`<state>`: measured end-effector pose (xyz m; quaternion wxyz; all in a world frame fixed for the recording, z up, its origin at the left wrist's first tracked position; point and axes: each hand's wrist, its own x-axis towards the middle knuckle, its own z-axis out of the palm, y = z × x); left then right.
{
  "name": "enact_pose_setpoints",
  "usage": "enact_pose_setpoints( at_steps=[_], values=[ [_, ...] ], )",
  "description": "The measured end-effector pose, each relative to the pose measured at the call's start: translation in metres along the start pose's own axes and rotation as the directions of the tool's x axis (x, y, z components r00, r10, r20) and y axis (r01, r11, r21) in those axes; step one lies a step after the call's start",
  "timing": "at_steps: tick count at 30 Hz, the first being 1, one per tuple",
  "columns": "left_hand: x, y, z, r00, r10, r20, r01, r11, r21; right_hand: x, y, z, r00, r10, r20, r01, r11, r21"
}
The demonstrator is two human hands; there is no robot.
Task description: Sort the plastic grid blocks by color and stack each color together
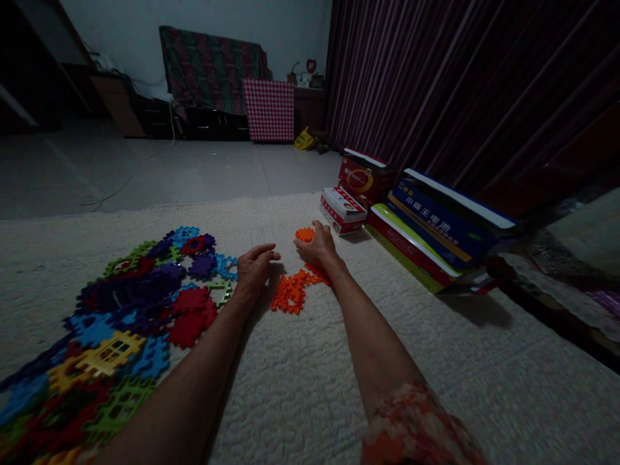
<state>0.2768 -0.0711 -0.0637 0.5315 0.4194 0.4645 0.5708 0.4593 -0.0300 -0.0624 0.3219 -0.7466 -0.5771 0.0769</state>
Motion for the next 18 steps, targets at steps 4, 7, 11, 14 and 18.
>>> enact_pose_setpoints(
  at_steps=[4,7,11,14,18],
  values=[
    [0.000,-0.001,0.000,1.000,-0.008,0.002,0.008,1.000,-0.014,-0.005,0.018,-0.015,0.989,0.078,-0.127,-0.045,0.969,0.244],
    [0.001,-0.003,0.000,1.000,-0.011,-0.012,0.011,1.000,-0.007,-0.017,0.033,-0.023,0.982,0.122,-0.142,-0.072,0.946,0.317],
    [0.002,-0.004,0.000,1.000,-0.021,-0.014,0.020,0.999,-0.030,-0.037,0.044,-0.027,0.999,0.000,-0.049,0.019,0.922,0.387],
    [0.002,-0.003,0.000,1.000,-0.022,-0.015,0.021,0.999,-0.032,-0.049,0.044,-0.033,0.991,-0.123,0.056,0.092,0.917,0.388],
    [0.002,-0.003,0.001,1.000,-0.014,-0.016,0.014,1.000,-0.010,-0.063,0.036,-0.052,0.935,-0.217,0.282,0.112,0.932,0.345]
  ],
)
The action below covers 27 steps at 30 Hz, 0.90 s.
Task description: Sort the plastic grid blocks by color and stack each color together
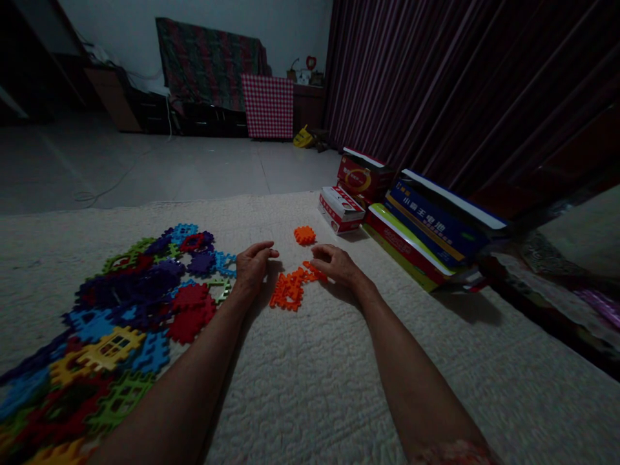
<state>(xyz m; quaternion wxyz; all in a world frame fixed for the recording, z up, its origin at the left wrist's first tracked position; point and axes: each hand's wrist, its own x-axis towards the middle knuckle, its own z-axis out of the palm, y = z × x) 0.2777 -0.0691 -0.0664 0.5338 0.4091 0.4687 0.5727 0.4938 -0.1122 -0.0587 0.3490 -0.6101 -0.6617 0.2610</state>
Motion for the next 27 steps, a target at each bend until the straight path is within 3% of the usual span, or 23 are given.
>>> enact_pose_setpoints(
  at_steps=[4,9,15,20,27],
  values=[
    [-0.001,0.000,0.000,1.000,-0.022,0.009,0.023,1.000,-0.020,-0.010,-0.018,-0.012,0.979,-0.015,0.201,0.052,0.982,-0.182],
    [-0.001,0.002,0.000,1.000,-0.023,0.013,0.023,1.000,-0.008,-0.011,-0.028,-0.014,0.960,0.009,0.278,0.095,0.928,-0.360],
    [-0.001,0.001,0.000,1.000,-0.014,0.016,0.014,1.000,-0.003,-0.012,-0.027,-0.012,0.967,0.002,0.253,0.095,0.925,-0.368],
    [0.000,0.000,-0.001,1.000,0.010,0.017,-0.010,1.000,-0.002,-0.012,-0.028,0.000,0.991,-0.054,0.122,0.089,0.951,-0.297],
    [-0.001,0.002,0.000,1.000,0.001,0.012,0.000,0.999,-0.038,-0.007,-0.026,0.004,0.994,-0.103,0.045,0.111,0.962,-0.249]
  ],
)
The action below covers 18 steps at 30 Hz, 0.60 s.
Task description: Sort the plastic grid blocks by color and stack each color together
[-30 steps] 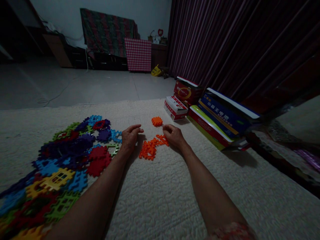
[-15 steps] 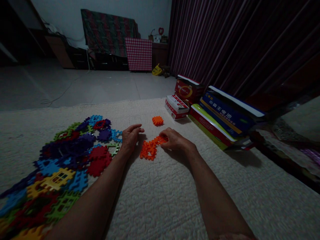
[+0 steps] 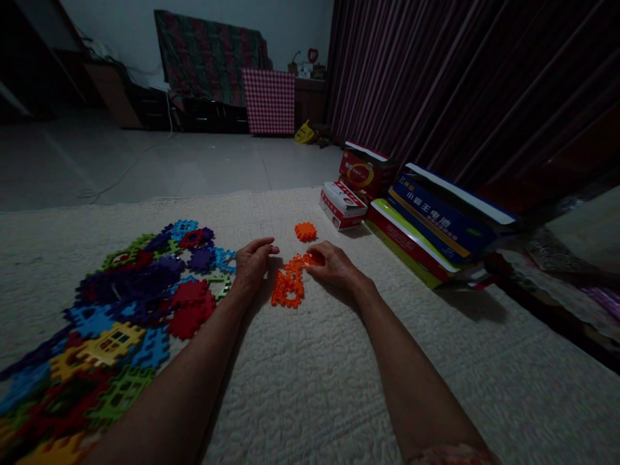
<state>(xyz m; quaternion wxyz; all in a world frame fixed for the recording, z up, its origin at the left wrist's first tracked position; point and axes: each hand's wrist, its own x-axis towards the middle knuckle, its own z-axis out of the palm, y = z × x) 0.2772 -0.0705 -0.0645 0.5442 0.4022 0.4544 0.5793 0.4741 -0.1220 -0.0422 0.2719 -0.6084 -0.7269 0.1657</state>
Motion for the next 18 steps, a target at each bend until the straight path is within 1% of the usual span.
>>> enact_pose_setpoints(
  at_steps=[4,6,9,10,11,13,15,16,18],
  values=[
    [0.000,0.000,0.000,1.000,-0.015,0.008,0.015,1.000,0.004,0.002,0.004,0.000,1.000,0.002,0.006,-0.002,0.999,-0.043],
    [0.001,-0.001,-0.001,1.000,-0.015,0.010,0.015,1.000,0.017,0.003,0.004,0.002,1.000,0.017,-0.011,-0.018,0.999,-0.045],
    [0.003,-0.003,-0.001,1.000,-0.007,0.013,0.007,1.000,0.017,0.002,0.006,0.003,0.998,0.050,-0.037,-0.051,0.999,-0.004],
    [0.003,-0.004,-0.001,1.000,-0.006,0.014,0.006,1.000,0.011,0.002,0.006,0.001,0.998,0.064,-0.024,-0.063,0.997,0.035],
    [0.003,-0.004,-0.001,1.000,-0.006,0.013,0.006,1.000,0.007,0.001,0.008,-0.002,0.997,0.076,0.007,-0.076,0.993,0.089],
    [0.003,-0.003,-0.001,1.000,-0.002,0.006,0.002,1.000,0.003,0.000,0.012,-0.010,0.990,0.089,0.109,-0.111,0.968,0.226],
    [0.003,-0.003,-0.001,1.000,0.002,0.001,-0.002,1.000,0.000,-0.001,0.018,-0.019,0.972,0.092,0.217,-0.162,0.930,0.329],
    [0.002,-0.002,-0.001,1.000,0.003,0.000,-0.003,1.000,0.001,0.000,0.021,-0.023,0.962,0.100,0.253,-0.187,0.919,0.348],
    [0.002,-0.002,-0.002,1.000,0.004,0.002,-0.004,1.000,0.006,0.000,0.025,-0.028,0.951,0.130,0.280,-0.220,0.923,0.316]
  ],
)
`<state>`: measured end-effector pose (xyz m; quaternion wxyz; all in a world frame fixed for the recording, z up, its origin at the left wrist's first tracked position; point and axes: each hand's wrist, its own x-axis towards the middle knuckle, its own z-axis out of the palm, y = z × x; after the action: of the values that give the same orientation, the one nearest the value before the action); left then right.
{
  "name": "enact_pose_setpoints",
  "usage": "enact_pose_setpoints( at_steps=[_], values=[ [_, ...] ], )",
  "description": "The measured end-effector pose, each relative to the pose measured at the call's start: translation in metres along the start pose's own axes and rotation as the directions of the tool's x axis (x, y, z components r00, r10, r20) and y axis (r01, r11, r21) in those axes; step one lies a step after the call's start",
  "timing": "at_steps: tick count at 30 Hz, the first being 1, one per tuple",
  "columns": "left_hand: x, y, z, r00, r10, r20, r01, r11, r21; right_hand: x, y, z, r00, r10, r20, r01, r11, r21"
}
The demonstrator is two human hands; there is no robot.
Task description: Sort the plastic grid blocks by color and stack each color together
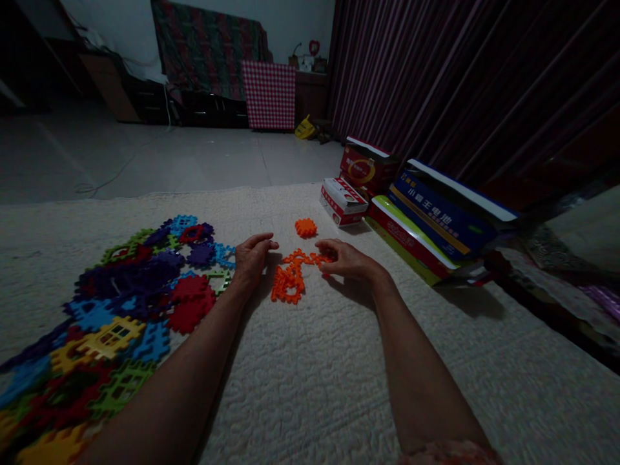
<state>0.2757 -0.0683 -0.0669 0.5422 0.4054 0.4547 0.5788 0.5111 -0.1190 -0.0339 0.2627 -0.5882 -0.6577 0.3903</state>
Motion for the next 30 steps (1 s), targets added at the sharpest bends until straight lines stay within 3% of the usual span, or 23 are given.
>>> enact_pose_setpoints(
  at_steps=[8,14,22,25,27,30],
  values=[
    [0.002,0.000,-0.001,1.000,-0.023,-0.001,0.023,1.000,-0.004,0.004,-0.004,0.003,0.999,0.007,-0.051,-0.018,0.978,-0.206],
    [0.001,0.003,-0.001,0.999,-0.033,-0.015,0.033,0.999,-0.031,0.002,-0.011,0.003,0.996,0.085,0.001,-0.084,0.987,-0.135],
    [0.000,0.004,0.000,0.998,-0.061,-0.016,0.060,0.997,-0.041,-0.001,-0.013,0.005,0.999,0.043,0.017,-0.041,0.995,-0.087],
    [0.000,0.004,0.000,0.998,-0.056,-0.017,0.055,0.998,-0.037,0.003,-0.005,0.007,0.993,0.095,-0.073,-0.096,0.995,-0.023],
    [0.000,0.004,0.000,0.999,-0.048,-0.020,0.048,0.998,-0.028,0.007,0.000,0.008,0.973,0.120,-0.199,-0.127,0.992,-0.021],
    [0.000,0.003,0.000,0.999,-0.050,-0.016,0.050,0.999,-0.015,0.012,0.005,0.007,0.917,0.041,-0.397,-0.111,0.981,-0.157]
  ],
)
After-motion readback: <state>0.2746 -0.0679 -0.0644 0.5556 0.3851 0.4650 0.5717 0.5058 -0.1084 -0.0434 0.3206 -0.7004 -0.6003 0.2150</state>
